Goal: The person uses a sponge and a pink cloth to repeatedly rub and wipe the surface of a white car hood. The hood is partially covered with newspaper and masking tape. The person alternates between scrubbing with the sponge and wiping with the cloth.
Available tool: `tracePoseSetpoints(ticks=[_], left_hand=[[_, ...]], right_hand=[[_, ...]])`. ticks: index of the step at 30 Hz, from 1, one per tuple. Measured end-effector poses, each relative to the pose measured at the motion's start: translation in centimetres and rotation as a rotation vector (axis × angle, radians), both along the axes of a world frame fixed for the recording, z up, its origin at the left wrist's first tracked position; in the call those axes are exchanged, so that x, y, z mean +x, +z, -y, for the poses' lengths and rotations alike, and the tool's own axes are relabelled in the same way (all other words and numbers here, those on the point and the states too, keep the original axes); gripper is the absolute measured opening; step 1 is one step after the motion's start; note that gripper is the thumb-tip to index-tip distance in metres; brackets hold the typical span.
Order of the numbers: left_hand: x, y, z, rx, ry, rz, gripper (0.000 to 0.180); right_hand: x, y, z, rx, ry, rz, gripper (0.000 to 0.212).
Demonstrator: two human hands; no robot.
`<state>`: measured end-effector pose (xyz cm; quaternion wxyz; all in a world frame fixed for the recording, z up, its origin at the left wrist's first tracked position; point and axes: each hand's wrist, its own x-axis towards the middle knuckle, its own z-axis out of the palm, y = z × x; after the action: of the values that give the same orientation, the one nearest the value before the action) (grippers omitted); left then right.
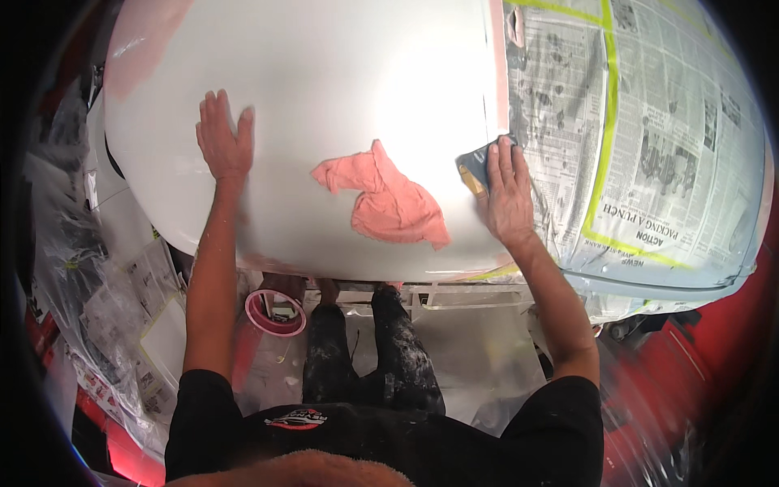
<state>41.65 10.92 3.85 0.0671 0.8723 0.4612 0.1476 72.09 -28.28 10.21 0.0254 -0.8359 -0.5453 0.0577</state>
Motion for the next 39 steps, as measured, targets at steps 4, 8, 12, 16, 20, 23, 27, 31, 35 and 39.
tracePoseSetpoints(ticks=[4, 8, 12, 16, 20, 23, 27, 31, 35, 39], left_hand=[[0.2, 0.3, 0.4, -0.062, 0.007, 0.001, 0.071], [-0.1, 0.5, 0.4, -0.088, -0.012, -0.014, 0.071], [0.0, 1.0, 0.1, -0.106, -0.008, -0.011, 0.074], [-0.6, 1.0, 0.0, -0.109, -0.011, -0.023, 0.076], [0.5, 0.7, 0.1, -0.126, -0.018, 0.000, 0.076], [0.7, 0.7, 0.0, -0.122, -0.026, 0.007, 0.076], [-0.6, 0.9, -0.4, -0.115, -0.007, -0.028, 0.076], [0.1, 1.2, 0.3, -0.155, -0.001, -0.007, 0.077], [0.2, 1.0, 0.5, -0.165, -0.010, -0.013, 0.077], [0.4, 0.9, 0.4, -0.170, -0.016, -0.017, 0.076]], right_hand=[[6.7, -0.5, -8.0, 0.033, 0.110, 0.131, 0.065], [15.9, -1.8, -18.7, 0.071, 0.136, 0.329, 0.055], [22.9, -4.2, -25.8, 0.158, 0.041, 0.266, 0.059], [29.6, -6.8, -31.5, 0.085, 0.122, 0.449, 0.044], [37.5, -8.1, -35.0, -0.079, 0.167, 0.729, 0.043], [38.3, -6.6, -35.6, -0.060, 0.124, 0.650, 0.044], [26.9, -3.0, -30.9, -0.156, 0.296, 0.535, 0.050], [25.4, -3.9, -25.8, 0.109, 0.186, 0.235, 0.052], [31.8, -5.5, -31.8, 0.082, 0.204, 0.420, 0.052], [39.9, -7.1, -41.0, 0.098, -0.086, 0.316, 0.048]])
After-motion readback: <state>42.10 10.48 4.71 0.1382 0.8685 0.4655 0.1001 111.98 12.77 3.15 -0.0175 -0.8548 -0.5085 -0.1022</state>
